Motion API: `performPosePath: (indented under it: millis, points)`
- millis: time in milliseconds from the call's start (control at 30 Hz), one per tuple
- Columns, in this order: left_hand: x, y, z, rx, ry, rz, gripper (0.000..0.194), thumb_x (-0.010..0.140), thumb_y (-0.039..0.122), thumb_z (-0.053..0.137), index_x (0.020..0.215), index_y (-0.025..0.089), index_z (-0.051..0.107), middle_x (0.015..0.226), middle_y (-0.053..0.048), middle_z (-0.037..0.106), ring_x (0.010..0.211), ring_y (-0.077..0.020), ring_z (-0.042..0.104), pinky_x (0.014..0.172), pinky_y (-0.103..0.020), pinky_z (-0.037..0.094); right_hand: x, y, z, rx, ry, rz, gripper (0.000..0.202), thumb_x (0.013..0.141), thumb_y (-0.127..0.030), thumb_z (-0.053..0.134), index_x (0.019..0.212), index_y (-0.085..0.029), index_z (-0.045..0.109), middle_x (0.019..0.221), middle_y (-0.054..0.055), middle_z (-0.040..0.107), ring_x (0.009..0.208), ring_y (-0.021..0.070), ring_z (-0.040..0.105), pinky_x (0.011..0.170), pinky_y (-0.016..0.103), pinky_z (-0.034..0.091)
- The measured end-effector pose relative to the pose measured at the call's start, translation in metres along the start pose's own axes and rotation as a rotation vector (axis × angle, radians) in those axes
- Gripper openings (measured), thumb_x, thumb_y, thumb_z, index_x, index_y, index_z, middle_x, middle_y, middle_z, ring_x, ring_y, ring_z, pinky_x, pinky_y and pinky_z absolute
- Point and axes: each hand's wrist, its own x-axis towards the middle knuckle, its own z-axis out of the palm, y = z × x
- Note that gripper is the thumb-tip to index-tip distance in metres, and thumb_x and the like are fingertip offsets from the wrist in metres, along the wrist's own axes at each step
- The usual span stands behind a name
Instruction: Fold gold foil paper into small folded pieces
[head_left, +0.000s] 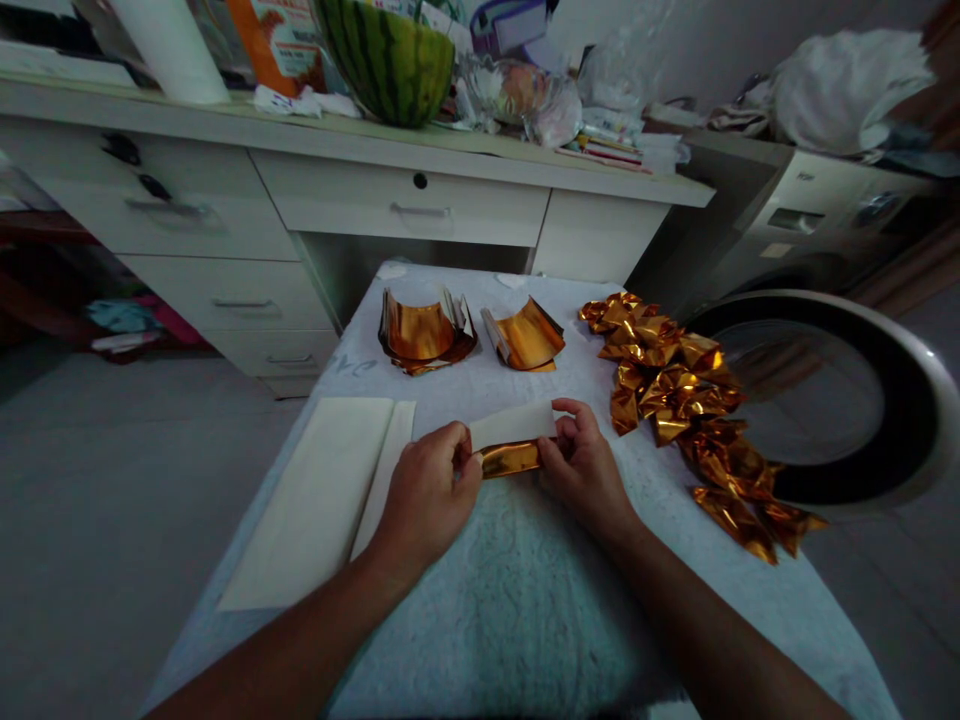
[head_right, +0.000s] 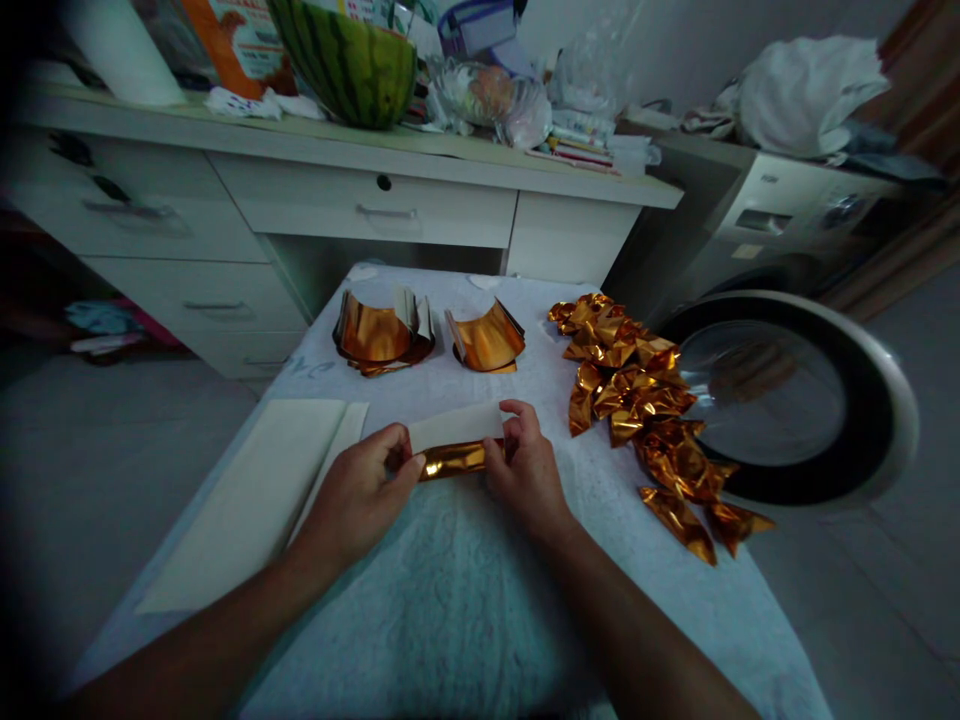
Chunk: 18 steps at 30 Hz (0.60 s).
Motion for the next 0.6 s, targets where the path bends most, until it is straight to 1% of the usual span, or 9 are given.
performPosePath:
  millis: [67,167,233,267,333,400,433,600]
  points:
    - [0.001,-0.001,0.0,0.083,-0.011,0.019,0.013,0.082,0.016,0.051,0.071,0.022,0.046,0.068,0.001,0.057,0.068,-0.0178,0.056,0.063,-0.029,0.036,0.0,-0.001,0.0,-0.088,0.014,-0.019,0.039,0.083,-0.024,0.054,0.121,-0.019,0.043,0.066,-0.007,0.053,0.054,0.0126,0.051,0.051,0.024,0.038]
    - [0.001,-0.001,0.002,0.229,-0.009,0.064,0.014,0.082,0.014,0.052,0.072,0.022,0.046,0.07,0.0,0.059,0.069,-0.0189,0.057,0.065,-0.03,0.035,0.0,-0.002,0.001,-0.157,0.028,-0.031,0.041,0.082,-0.023,0.055,0.122,-0.018,0.044,0.064,-0.008,0.049,0.053,0.0125,0.049,0.052,0.024,0.037]
    - [0.0,-0.001,0.004,0.319,-0.001,0.09,0.011,0.082,0.012,0.052,0.078,0.021,0.048,0.073,-0.001,0.061,0.071,-0.0202,0.059,0.068,-0.032,0.036,0.0,-0.002,0.002,-0.174,0.024,-0.029,0.042,0.082,-0.023,0.055,0.123,-0.017,0.044,0.064,-0.008,0.048,0.054,0.0127,0.049,0.053,0.024,0.037]
    - [0.0,-0.001,0.005,0.35,0.003,0.098,0.009,0.083,0.011,0.052,0.084,0.02,0.05,0.075,-0.001,0.062,0.073,-0.0209,0.06,0.07,-0.033,0.036,0.0,-0.002,0.002,-0.178,0.021,-0.025,0.043,0.082,-0.023,0.055,0.123,-0.018,0.044,0.064,-0.008,0.048,0.055,0.0127,0.05,0.054,0.024,0.037]
    - [-0.001,-0.001,0.007,0.386,0.014,0.105,0.019,0.083,0.009,0.051,0.101,0.017,0.051,0.079,-0.002,0.064,0.077,-0.0221,0.062,0.073,-0.035,0.038,0.0,-0.001,0.003,-0.186,0.014,-0.013,0.044,0.082,-0.023,0.055,0.124,-0.017,0.043,0.065,-0.008,0.049,0.055,0.0129,0.05,0.054,0.025,0.037]
    - [-0.002,-0.002,0.009,0.407,0.025,0.106,0.032,0.085,0.009,0.05,0.116,0.015,0.047,0.08,-0.003,0.065,0.078,-0.023,0.063,0.076,-0.036,0.039,0.0,-0.001,0.003,-0.201,0.013,-0.001,0.045,0.082,-0.023,0.055,0.125,-0.017,0.043,0.066,-0.007,0.05,0.056,0.0132,0.05,0.054,0.025,0.037]
    - [-0.002,-0.002,0.01,0.413,0.028,0.111,0.036,0.085,0.009,0.05,0.12,0.015,0.044,0.081,-0.003,0.065,0.079,-0.0233,0.063,0.076,-0.036,0.039,0.0,-0.001,0.003,-0.212,0.012,0.003,0.045,0.082,-0.023,0.055,0.125,-0.017,0.043,0.066,-0.007,0.05,0.056,0.0134,0.051,0.054,0.025,0.037]
    - [-0.004,-0.006,0.013,0.408,0.053,0.137,0.041,0.086,0.009,0.049,0.125,0.014,0.039,0.082,-0.004,0.065,0.082,-0.0248,0.063,0.077,-0.038,0.042,0.0,0.0,0.005,-0.253,0.022,0.002,0.044,0.083,-0.023,0.055,0.125,-0.017,0.043,0.065,-0.006,0.05,0.057,0.0142,0.052,0.055,0.026,0.036]
